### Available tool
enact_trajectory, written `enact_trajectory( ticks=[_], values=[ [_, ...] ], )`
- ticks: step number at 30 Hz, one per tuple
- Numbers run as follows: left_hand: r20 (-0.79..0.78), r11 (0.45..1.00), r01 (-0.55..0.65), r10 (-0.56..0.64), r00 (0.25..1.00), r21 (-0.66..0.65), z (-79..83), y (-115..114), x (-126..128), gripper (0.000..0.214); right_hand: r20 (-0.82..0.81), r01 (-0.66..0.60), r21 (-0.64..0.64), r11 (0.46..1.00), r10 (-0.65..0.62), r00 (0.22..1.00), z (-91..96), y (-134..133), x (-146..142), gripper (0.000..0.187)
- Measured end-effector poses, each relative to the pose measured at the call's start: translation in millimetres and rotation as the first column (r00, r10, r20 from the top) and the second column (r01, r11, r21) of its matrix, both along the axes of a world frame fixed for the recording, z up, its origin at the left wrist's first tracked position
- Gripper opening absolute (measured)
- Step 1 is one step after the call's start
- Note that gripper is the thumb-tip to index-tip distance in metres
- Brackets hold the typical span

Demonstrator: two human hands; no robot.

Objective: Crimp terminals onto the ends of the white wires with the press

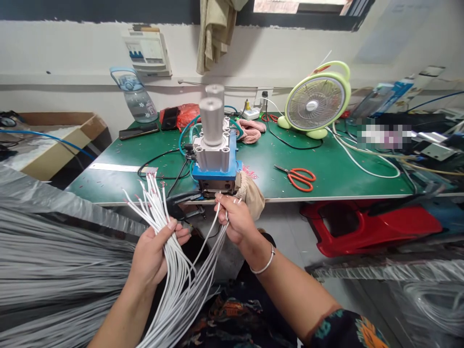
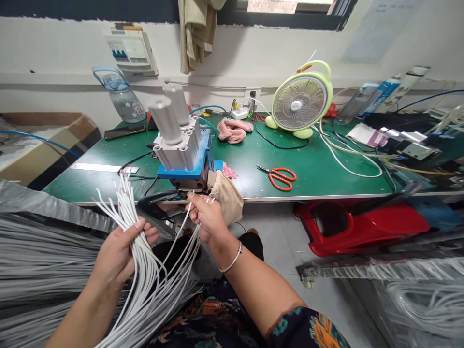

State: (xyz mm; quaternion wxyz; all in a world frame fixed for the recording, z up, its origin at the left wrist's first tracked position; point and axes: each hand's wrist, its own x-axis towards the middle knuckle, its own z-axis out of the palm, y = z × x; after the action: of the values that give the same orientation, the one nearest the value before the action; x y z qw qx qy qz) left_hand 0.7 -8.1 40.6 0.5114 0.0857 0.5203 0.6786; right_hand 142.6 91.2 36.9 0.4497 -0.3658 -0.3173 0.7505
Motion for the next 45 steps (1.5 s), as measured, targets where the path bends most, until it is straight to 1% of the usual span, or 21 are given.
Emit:
enact_trajectory(
  ticks=[5, 7, 9, 11, 13, 15, 17, 18, 19, 20, 21, 24, 26, 29, 32, 35, 39, 42, 45],
  values=[
    [0.104, 0.999, 0.036, -0.032, 0.994, -0.03, -10.2, -1, -2, 0.01, 0.117, -0.059, 0.13, 0.99, 0.044, 0.992, -6.2, -7, 9, 0.028],
    [0.114, 0.996, 0.068, -0.062, 0.992, -0.049, -15.8, -1, -1, 0.011, 0.185, -0.129, 0.187, 0.974, 0.094, 0.978, -9.1, -12, 15, 0.026],
    [0.093, 0.991, 0.126, -0.121, 0.988, -0.05, -20.9, -1, 2, 0.013, 0.245, -0.206, 0.229, 0.951, 0.149, 0.958, -11.4, -16, 19, 0.027],
    [0.052, 0.983, 0.181, -0.179, 0.982, -0.034, -25.3, -2, 7, 0.014, 0.25, -0.223, 0.244, 0.944, 0.161, 0.955, -12.2, -19, 22, 0.026],
    [-0.005, 0.977, 0.209, -0.209, 0.978, -0.034, -29.4, -2, 12, 0.016, 0.2, -0.209, 0.238, 0.948, 0.163, 0.966, -11.4, -19, 22, 0.022],
    [-0.086, 0.971, 0.232, -0.237, 0.968, -0.062, -32.9, -4, 16, 0.017, 0.162, -0.252, 0.208, 0.945, 0.221, 0.962, -9.7, -20, 20, 0.018],
    [-0.21, 0.951, 0.293, -0.308, 0.928, -0.097, -34.7, -5, 18, 0.018, 0.178, -0.346, 0.174, 0.922, 0.317, 0.932, -8.1, -21, 15, 0.021],
    [-0.274, 0.94, 0.323, -0.341, 0.899, -0.109, -34.5, -6, 18, 0.018, 0.197, -0.378, 0.162, 0.911, 0.346, 0.917, -7.4, -22, 13, 0.024],
    [-0.325, 0.933, 0.341, -0.36, 0.874, -0.117, -33.5, -6, 18, 0.019, 0.208, -0.384, 0.158, 0.91, 0.35, 0.913, -6.8, -22, 11, 0.025],
    [-0.348, 0.933, 0.338, -0.359, 0.866, -0.121, -31.5, -6, 17, 0.019, 0.205, -0.361, 0.158, 0.919, 0.327, 0.922, -6.2, -22, 9, 0.026],
    [-0.333, 0.942, 0.314, -0.335, 0.881, -0.118, -28.7, -5, 15, 0.02, 0.189, -0.32, 0.155, 0.935, 0.29, 0.938, -5.4, -21, 7, 0.026],
    [-0.162, 0.979, 0.182, -0.195, 0.967, -0.09, -16.7, -2, 7, 0.022, 0.119, -0.165, 0.114, 0.98, 0.151, 0.981, -1.9, -15, 4, 0.022],
    [-0.082, 0.992, 0.111, -0.116, 0.99, -0.068, -7.4, 2, 2, 0.022, 0.078, -0.097, 0.073, 0.993, 0.092, 0.993, 1.2, -11, 4, 0.022],
    [-0.072, 0.998, 0.053, -0.056, 0.996, -0.045, 4.4, 7, -1, 0.019, 0.021, -0.043, 0.0, 0.999, 0.043, 0.999, 4.8, -6, 4, 0.024],
    [-0.073, 0.998, 0.038, -0.042, 0.996, -0.044, 10.7, 9, 0, 0.016, 0.001, -0.02, -0.045, 0.999, 0.02, 1.0, 5.5, -3, 2, 0.027],
    [-0.063, 0.998, 0.043, -0.046, 0.997, -0.042, 10.2, 9, 1, 0.015, 0.017, -0.01, -0.041, 0.999, 0.011, 1.0, 3.4, -2, 1, 0.028],
    [-0.014, 0.997, 0.068, -0.069, 0.998, -0.034, 2.9, 7, 0, 0.017, 0.085, -0.008, 0.075, 0.997, 0.002, 0.996, -3.1, -6, 5, 0.026],
    [0.013, 0.991, 0.116, -0.116, 0.993, -0.063, -4.2, 4, 2, 0.022, 0.157, -0.056, 0.152, 0.987, 0.032, 0.987, -10.0, -14, 12, 0.023],
    [-0.007, 0.982, 0.174, -0.175, 0.984, -0.075, -11.5, 1, 7, 0.026, 0.214, -0.118, 0.189, 0.975, 0.076, 0.974, -15.4, -19, 17, 0.022]
  ],
)
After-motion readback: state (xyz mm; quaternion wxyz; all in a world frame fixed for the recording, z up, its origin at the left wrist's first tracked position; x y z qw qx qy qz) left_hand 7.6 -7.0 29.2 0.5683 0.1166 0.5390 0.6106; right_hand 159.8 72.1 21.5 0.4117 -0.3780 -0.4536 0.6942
